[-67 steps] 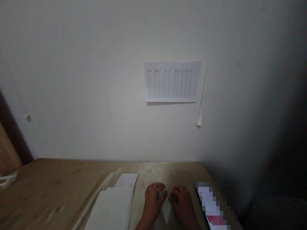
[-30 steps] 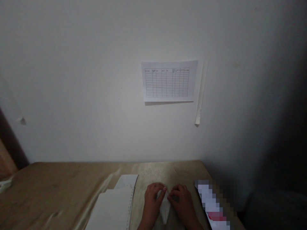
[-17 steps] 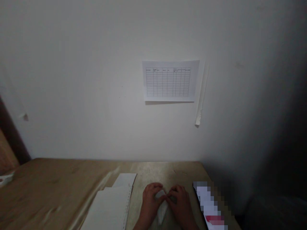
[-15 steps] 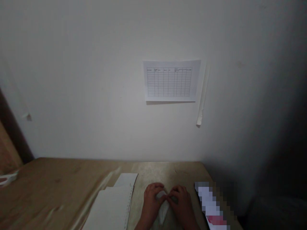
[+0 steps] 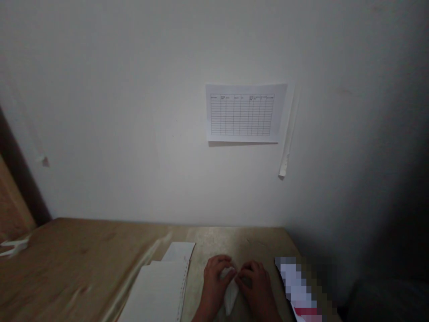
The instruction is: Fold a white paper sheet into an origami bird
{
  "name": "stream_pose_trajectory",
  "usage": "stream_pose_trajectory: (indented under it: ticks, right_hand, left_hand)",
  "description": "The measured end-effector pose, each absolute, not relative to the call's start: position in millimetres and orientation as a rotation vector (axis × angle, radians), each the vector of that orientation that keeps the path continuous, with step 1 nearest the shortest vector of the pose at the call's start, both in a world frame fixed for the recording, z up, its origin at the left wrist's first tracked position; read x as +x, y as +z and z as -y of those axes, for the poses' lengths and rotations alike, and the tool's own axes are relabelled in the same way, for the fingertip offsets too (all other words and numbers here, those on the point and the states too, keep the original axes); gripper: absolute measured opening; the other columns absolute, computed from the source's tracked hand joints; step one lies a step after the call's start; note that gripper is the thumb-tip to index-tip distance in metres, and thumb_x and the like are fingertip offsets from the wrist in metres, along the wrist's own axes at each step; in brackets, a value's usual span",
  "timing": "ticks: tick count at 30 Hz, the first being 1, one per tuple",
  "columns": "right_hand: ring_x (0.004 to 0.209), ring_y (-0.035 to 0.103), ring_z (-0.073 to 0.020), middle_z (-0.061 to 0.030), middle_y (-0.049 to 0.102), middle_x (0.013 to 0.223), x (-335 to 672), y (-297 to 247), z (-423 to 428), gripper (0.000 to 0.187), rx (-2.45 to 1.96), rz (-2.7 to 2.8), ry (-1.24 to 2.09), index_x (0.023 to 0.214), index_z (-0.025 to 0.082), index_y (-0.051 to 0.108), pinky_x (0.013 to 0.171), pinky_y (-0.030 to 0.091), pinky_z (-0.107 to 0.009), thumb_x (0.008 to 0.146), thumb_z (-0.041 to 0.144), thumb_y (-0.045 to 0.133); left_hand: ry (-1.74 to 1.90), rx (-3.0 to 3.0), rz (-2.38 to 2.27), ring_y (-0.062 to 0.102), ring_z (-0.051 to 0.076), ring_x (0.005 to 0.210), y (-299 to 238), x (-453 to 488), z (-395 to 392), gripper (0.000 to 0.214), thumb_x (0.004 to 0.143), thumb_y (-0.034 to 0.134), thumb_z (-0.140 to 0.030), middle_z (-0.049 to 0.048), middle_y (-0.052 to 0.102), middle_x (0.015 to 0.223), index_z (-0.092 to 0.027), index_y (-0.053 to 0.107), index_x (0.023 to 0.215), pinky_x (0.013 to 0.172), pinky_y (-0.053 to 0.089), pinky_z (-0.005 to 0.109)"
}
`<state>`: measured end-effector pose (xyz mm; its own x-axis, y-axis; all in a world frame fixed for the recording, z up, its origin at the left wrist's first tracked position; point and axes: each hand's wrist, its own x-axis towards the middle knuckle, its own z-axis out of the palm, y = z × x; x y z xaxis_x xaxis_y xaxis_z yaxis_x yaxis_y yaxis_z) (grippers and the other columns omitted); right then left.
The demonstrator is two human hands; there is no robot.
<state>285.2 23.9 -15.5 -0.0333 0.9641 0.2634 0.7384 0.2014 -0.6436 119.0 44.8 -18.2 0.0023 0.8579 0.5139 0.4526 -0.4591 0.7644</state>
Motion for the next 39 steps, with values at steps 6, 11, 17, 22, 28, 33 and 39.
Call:
stream_pose_trajectory:
  ticks: [6,11,17,22,28,33,39]
  right_hand:
    - [0.106,0.056,-0.0220,-0.0033,0.067,0.103,284,-15,-23,0.011,-1.591,1.806,0.464,0.080,0.029,0.075,0.095,0.040,-0.032,0.084,0.029,0.065]
    - [0.105,0.056,-0.0212,-0.0024,0.067,0.102,285,-13,-22,0.010,-1.583,1.818,0.474,0.079,0.028,0.074,0.095,0.039,-0.032,0.084,0.027,0.066]
    - [0.102,0.057,-0.0216,-0.0037,0.067,0.100,285,-14,-22,0.009,-1.528,1.777,0.455,0.080,0.027,0.074,0.092,0.041,-0.032,0.084,0.026,0.066]
    - [0.099,0.058,-0.0215,-0.0043,0.066,0.097,286,-19,-21,0.010,-1.461,1.753,0.453,0.080,0.027,0.074,0.090,0.042,-0.032,0.085,0.030,0.067]
    - [0.100,0.058,-0.0213,-0.0041,0.067,0.098,285,-25,-25,0.010,-1.472,1.792,0.388,0.080,0.027,0.073,0.091,0.042,-0.032,0.086,0.030,0.066]
    - [0.100,0.058,-0.0206,-0.0030,0.068,0.097,285,-26,-25,0.010,-1.500,1.830,0.378,0.081,0.028,0.073,0.091,0.041,-0.032,0.087,0.030,0.065]
    - [0.101,0.058,-0.0204,-0.0029,0.068,0.098,285,-21,-25,0.009,-1.516,1.847,0.392,0.082,0.028,0.073,0.091,0.040,-0.031,0.086,0.027,0.065]
  left_hand:
    - [1.496,1.843,-1.325,0.067,0.026,0.100,-16,117,-44,0.037,0.082,0.065,-0.060,0.0078,0.074,0.101,-0.025,0.077,0.081,0.092,0.055,0.045]
    - [1.494,1.856,-1.338,0.066,0.026,0.103,-17,117,-45,0.040,0.082,0.063,-0.063,0.0080,0.073,0.105,-0.026,0.077,0.082,0.094,0.055,0.047]
    - [1.457,1.926,-1.355,0.066,0.026,0.103,-19,116,-46,0.041,0.082,0.062,-0.064,0.0091,0.073,0.106,-0.026,0.077,0.085,0.093,0.055,0.046]
    - [1.447,1.960,-1.369,0.067,0.026,0.102,-18,116,-45,0.039,0.083,0.062,-0.063,0.0086,0.073,0.105,-0.027,0.078,0.086,0.092,0.056,0.045]
    - [1.441,1.965,-1.392,0.067,0.026,0.100,-16,118,-44,0.040,0.083,0.061,-0.064,0.0082,0.073,0.103,-0.027,0.077,0.082,0.091,0.056,0.045]
    - [1.395,1.969,-1.403,0.066,0.027,0.102,-16,119,-45,0.037,0.084,0.061,-0.060,0.0086,0.073,0.105,-0.027,0.077,0.084,0.093,0.054,0.047]
    - [1.385,1.983,-1.448,0.067,0.026,0.099,-18,121,-47,0.035,0.085,0.061,-0.058,0.0075,0.074,0.102,-0.027,0.076,0.081,0.090,0.054,0.045]
